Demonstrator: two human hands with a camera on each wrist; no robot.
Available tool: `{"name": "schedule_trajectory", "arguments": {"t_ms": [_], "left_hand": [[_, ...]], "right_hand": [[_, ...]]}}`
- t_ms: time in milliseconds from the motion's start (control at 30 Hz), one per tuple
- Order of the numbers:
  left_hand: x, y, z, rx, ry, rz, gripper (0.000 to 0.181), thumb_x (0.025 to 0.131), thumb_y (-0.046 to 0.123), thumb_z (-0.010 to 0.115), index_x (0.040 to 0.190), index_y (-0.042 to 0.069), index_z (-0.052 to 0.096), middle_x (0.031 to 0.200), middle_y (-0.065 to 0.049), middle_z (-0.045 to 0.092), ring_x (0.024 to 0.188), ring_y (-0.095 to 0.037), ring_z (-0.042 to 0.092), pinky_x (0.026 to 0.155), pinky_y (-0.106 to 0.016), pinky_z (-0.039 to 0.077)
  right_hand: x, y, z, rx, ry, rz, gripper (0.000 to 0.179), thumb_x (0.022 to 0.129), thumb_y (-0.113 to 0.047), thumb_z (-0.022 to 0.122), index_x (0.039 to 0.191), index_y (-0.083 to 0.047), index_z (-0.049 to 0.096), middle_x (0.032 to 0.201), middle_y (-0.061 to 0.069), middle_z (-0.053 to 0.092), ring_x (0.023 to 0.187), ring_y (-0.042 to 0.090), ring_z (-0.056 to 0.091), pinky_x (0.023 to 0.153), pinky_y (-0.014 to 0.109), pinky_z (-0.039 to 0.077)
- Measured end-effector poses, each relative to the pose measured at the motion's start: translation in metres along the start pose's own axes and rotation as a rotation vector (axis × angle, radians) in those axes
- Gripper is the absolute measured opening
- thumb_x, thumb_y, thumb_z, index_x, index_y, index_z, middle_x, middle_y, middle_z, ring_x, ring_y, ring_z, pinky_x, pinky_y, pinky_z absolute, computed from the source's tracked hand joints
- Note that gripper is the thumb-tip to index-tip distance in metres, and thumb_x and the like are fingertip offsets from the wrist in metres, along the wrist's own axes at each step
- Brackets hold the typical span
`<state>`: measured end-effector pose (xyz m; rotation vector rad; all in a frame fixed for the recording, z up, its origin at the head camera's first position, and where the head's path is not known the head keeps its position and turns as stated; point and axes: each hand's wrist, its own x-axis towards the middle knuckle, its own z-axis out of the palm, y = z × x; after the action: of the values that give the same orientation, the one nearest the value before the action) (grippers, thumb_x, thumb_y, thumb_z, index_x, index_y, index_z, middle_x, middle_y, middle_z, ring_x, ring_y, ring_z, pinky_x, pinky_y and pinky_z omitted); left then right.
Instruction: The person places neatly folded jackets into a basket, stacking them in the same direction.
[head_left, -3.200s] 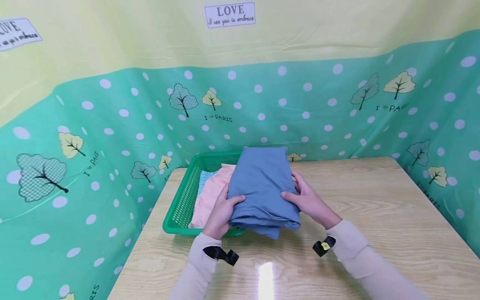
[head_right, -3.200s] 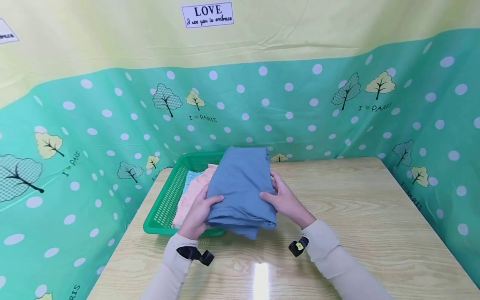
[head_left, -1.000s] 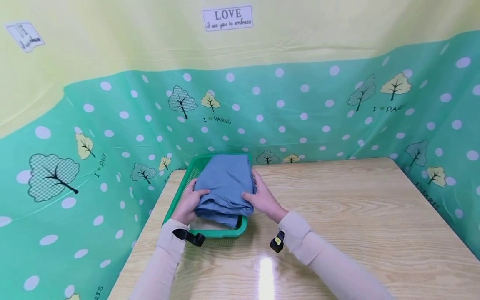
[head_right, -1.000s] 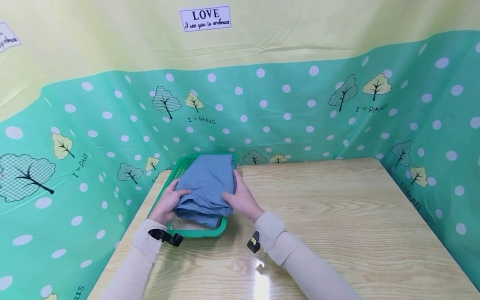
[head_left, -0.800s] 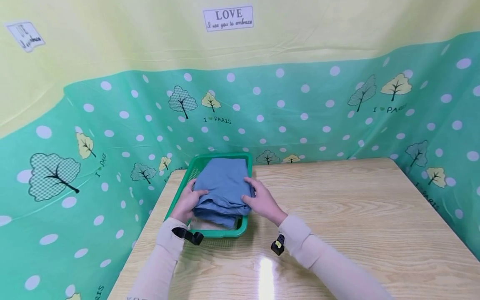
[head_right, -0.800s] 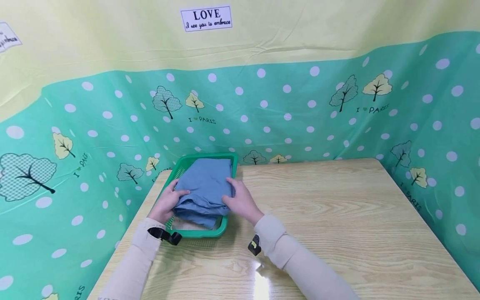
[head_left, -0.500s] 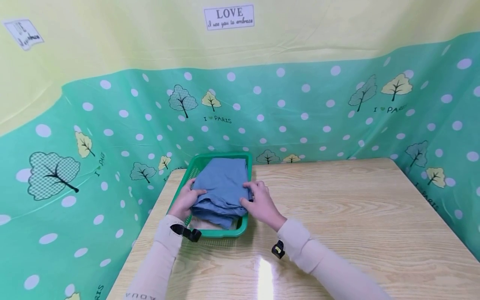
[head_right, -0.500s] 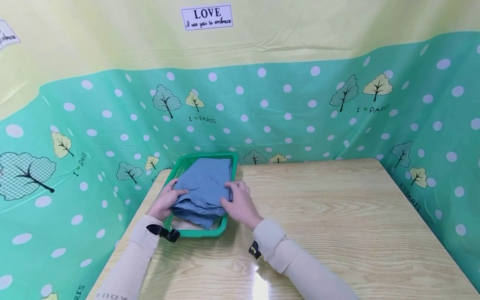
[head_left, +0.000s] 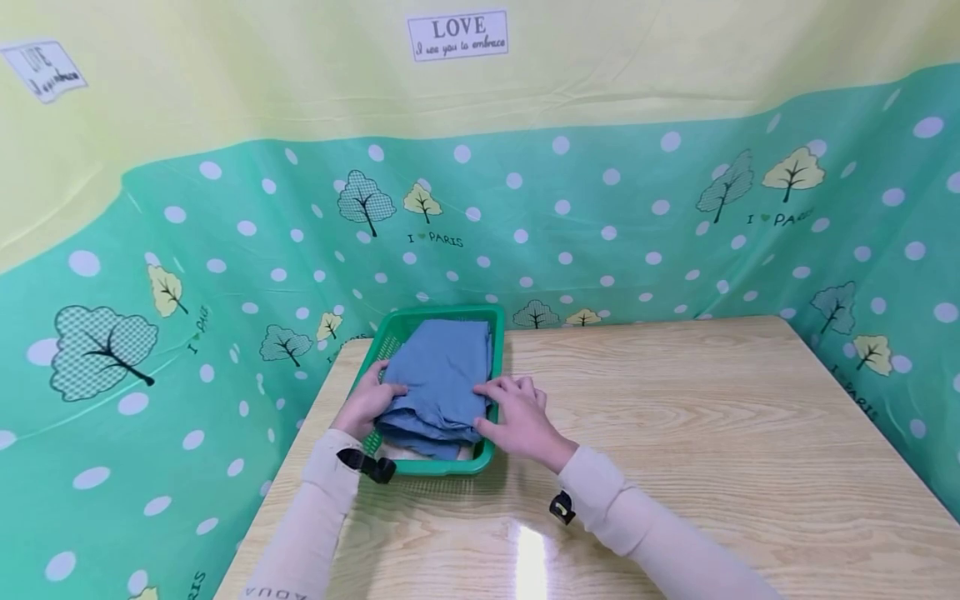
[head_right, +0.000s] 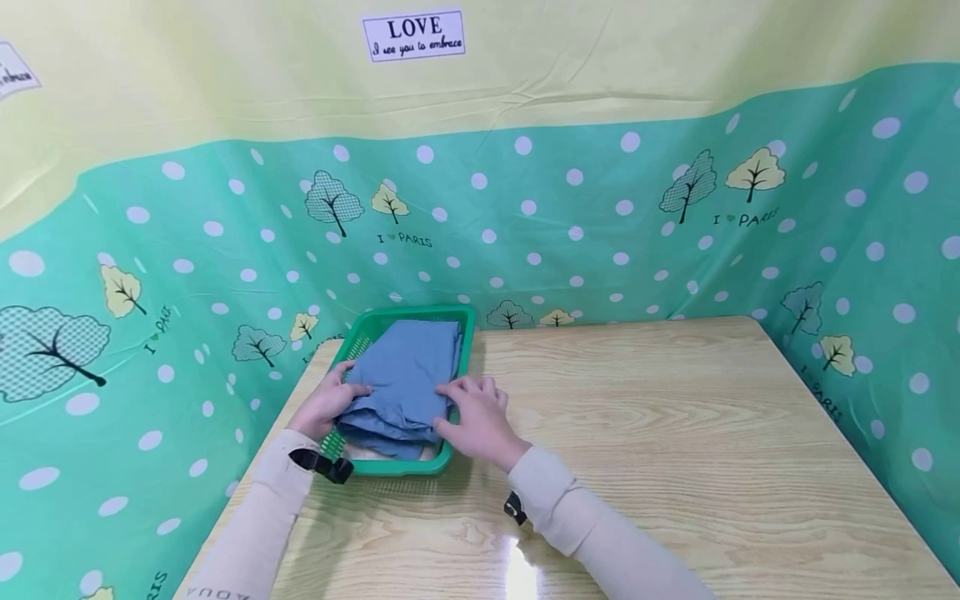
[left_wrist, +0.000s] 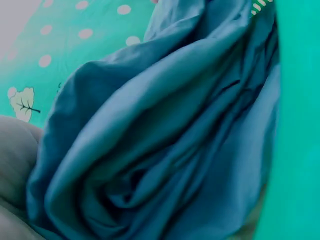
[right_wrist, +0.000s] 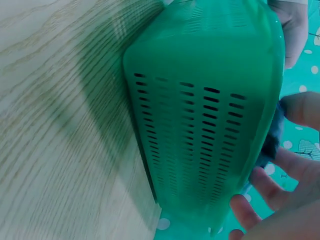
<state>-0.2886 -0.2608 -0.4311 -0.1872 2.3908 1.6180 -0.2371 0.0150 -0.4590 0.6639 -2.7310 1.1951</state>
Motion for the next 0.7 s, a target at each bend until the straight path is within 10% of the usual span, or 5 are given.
{"name": "schedule_trajectory", "arguments": {"t_ms": [700], "left_hand": [[-0.014,0.014,0.009,0.476,-0.025,0.116,0.061,0.100,0.022,0.061,0.154,0.003,0.039,0.161,-0.033,0.026,0.149,-0.051,0.027,0.116,-0.064,0.034]], "right_hand": [[-0.003,0.009,0.013,-0.169,-0.059,-0.075,0.049,0.097,-0.042,0.065,0.135,-0.011,0.067,0.154,0.008,0.049,0.135,0.040,0.036,0.108,0.067,0.021]]}}
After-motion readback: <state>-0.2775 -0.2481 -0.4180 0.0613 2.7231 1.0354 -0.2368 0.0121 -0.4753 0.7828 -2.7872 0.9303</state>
